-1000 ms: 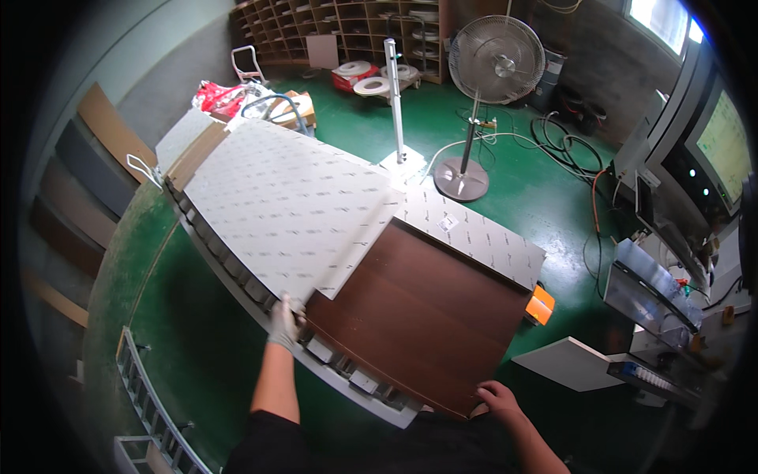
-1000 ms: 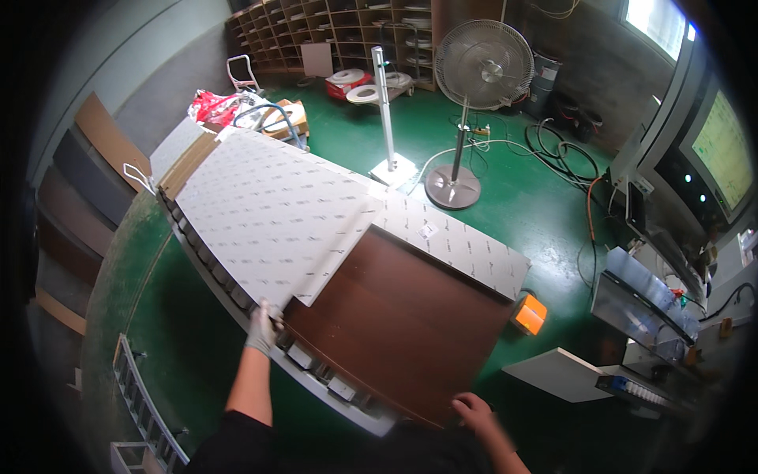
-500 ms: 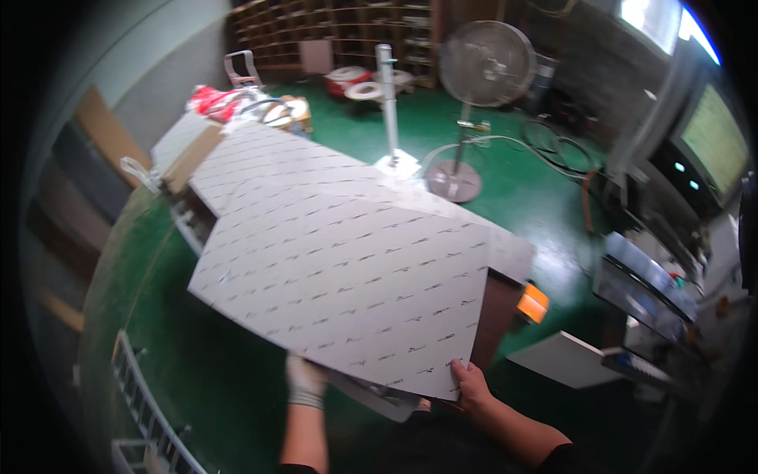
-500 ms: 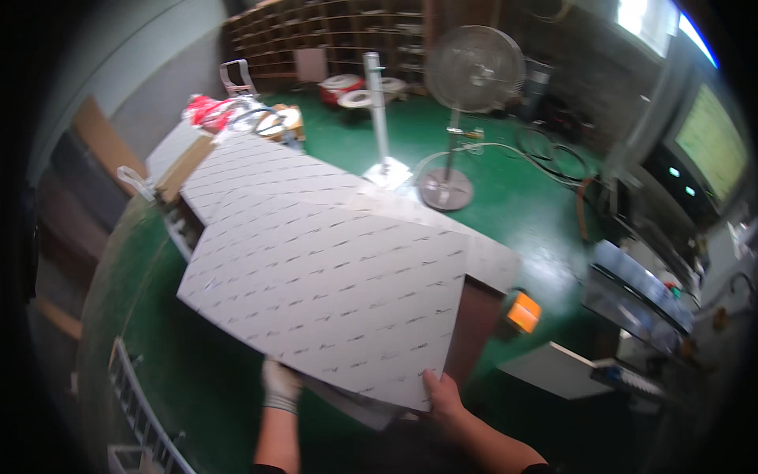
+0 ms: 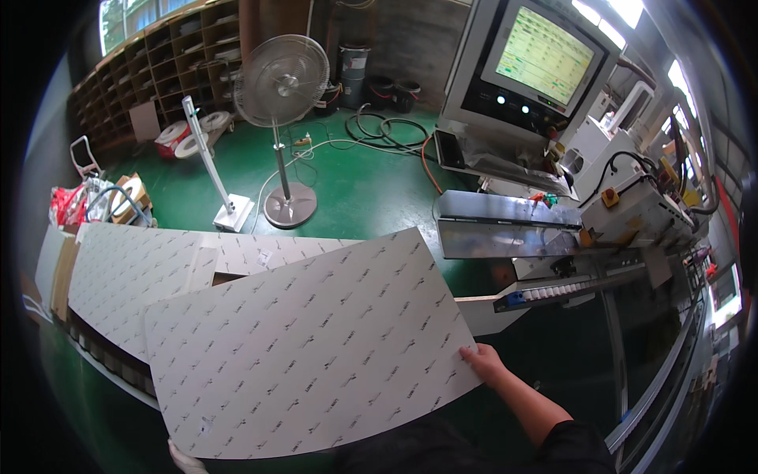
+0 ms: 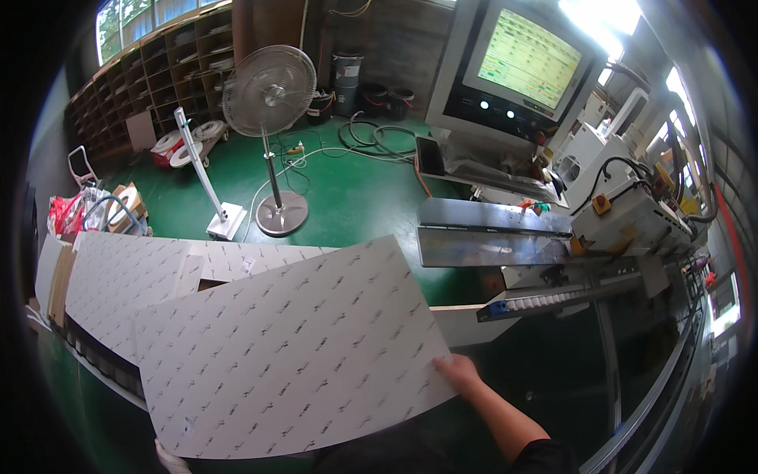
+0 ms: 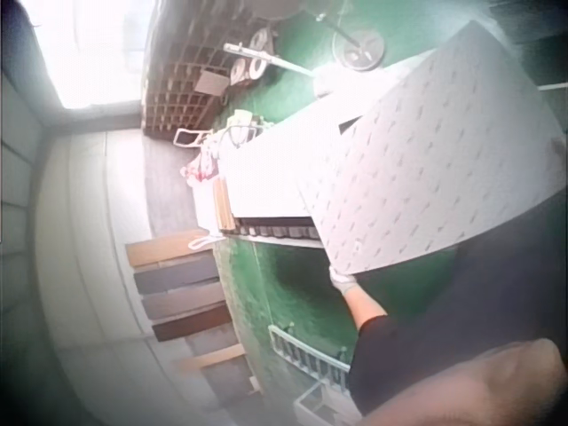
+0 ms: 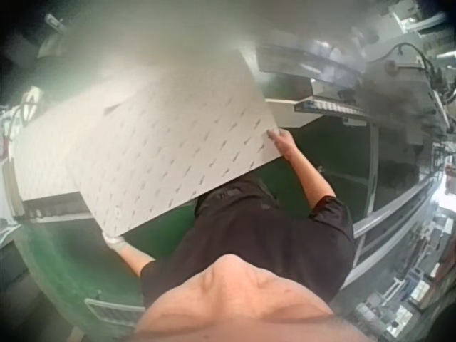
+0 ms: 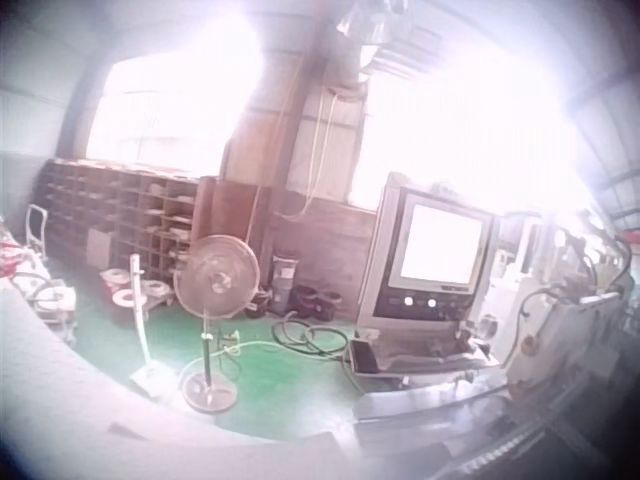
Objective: The person pushes a cart loaded with wooden panels, picks them up one at a time, and feeds them into an industrial edge-banding or processing machine.
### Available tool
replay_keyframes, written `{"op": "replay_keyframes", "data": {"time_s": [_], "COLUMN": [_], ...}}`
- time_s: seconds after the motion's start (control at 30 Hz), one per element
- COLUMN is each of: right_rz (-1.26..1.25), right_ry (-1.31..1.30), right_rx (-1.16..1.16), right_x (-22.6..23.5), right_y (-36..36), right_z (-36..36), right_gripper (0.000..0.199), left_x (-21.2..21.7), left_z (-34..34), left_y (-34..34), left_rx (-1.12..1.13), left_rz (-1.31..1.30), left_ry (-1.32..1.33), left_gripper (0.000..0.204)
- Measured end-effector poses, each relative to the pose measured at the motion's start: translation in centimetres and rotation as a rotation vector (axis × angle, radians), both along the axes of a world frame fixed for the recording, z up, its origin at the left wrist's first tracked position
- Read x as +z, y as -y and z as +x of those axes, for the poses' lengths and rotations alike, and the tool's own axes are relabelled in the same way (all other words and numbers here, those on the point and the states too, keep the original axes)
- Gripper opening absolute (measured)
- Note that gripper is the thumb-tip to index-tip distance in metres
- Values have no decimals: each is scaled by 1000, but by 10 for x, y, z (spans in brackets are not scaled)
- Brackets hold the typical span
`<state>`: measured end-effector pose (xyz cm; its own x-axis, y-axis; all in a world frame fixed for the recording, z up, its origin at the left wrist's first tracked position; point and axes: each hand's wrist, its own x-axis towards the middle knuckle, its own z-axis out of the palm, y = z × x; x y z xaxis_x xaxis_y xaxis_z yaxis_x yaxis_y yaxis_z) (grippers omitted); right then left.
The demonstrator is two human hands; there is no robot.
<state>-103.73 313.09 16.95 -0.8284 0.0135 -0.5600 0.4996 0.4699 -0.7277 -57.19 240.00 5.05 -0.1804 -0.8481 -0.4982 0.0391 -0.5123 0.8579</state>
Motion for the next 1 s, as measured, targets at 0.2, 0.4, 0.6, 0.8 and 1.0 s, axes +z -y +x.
{"op": "replay_keyframes", "data": {"time_s": [0.2, 0.4, 0.6, 0.8, 1.0], "right_rz": [117, 209, -32, -727, -967], "right_ry": [-39, -40, -56, -294, -450], "right_rx": [-16, -62, -276, -826, -1316], "right_x": [11, 11, 11, -8, -33], "right_y": [-51, -132, -272, -351, -293], "right_z": [-15, -23, -31, -17, -11], "right_gripper": [43, 45, 41, 36, 44], "left_x": [70, 113, 164, 153, 150], "left_z": [-52, -120, -196, -268, -350], "left_y": [-63, -157, -238, -298, -357], "left_rx": [-198, -259, -447, -558, -598], "left_rz": [50, -148, -177, -171, -124], "left_ry": [260, 349, 242, 241, 328], "left_gripper": [62, 62, 63, 65, 54]}}
